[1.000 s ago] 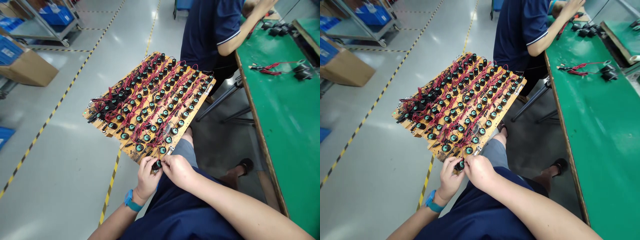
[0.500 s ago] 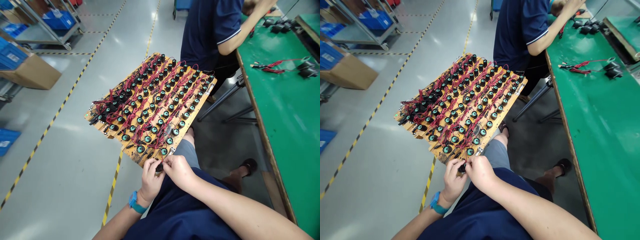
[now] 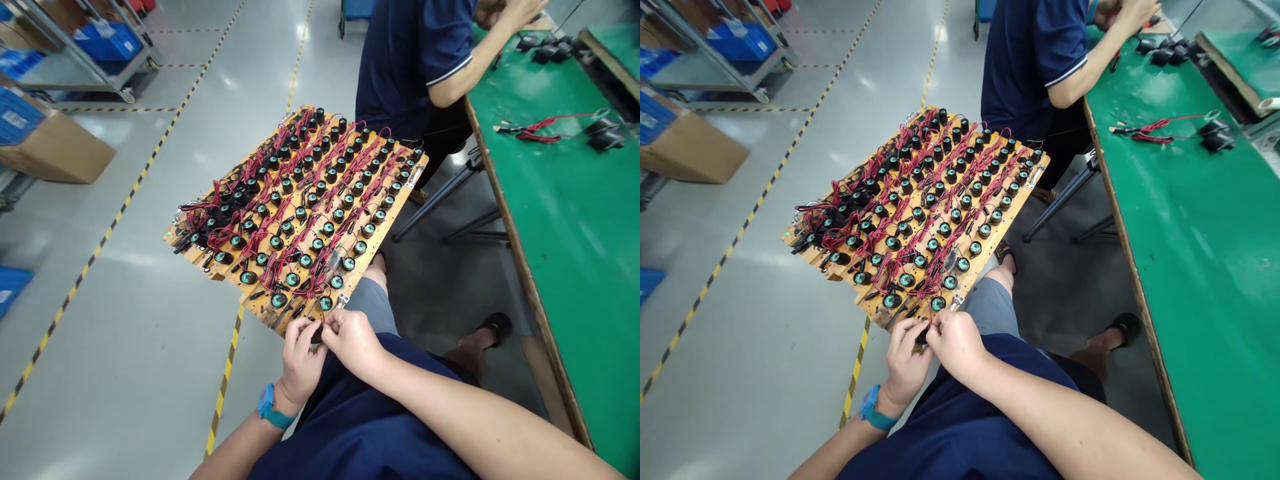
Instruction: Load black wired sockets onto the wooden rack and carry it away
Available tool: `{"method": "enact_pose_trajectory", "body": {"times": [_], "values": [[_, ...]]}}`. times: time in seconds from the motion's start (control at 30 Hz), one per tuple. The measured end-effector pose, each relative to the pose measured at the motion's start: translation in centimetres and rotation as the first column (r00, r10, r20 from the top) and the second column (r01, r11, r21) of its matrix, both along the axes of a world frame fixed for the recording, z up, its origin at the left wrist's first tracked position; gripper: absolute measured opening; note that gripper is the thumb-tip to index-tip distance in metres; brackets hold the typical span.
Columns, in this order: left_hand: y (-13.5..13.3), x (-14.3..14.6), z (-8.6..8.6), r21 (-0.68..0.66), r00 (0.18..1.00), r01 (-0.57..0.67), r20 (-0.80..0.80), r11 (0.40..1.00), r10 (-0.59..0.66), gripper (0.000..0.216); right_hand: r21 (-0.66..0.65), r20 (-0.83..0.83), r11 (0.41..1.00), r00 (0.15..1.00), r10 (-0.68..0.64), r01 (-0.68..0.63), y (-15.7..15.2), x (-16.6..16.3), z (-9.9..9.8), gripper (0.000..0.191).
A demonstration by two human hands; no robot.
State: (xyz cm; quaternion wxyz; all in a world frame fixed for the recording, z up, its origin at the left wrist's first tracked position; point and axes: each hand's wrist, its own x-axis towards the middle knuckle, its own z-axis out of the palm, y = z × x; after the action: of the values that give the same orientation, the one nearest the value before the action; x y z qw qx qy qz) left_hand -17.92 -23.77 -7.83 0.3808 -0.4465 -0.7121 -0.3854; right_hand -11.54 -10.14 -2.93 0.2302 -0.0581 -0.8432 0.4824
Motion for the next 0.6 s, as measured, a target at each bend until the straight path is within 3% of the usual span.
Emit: {"method": "enact_pose_trajectory", "body": {"times": [0.37,0.6], "values": [[0.0,-0.1,-0.1,0.024,0.997,-0.029,0.072,0.999,0.027,0.032,-0.175,-0.034,0.984,0.999,0.020,-0.026,1.7,1.1,-0.3,0.010],[-0.1,-0.3,-0.3,0.021,0.996,-0.013,0.093,1.000,0.011,0.034,-0.041,-0.059,0.993,0.992,0.109,-0.111,2.2,2.0,-0.2,0.011]]}}
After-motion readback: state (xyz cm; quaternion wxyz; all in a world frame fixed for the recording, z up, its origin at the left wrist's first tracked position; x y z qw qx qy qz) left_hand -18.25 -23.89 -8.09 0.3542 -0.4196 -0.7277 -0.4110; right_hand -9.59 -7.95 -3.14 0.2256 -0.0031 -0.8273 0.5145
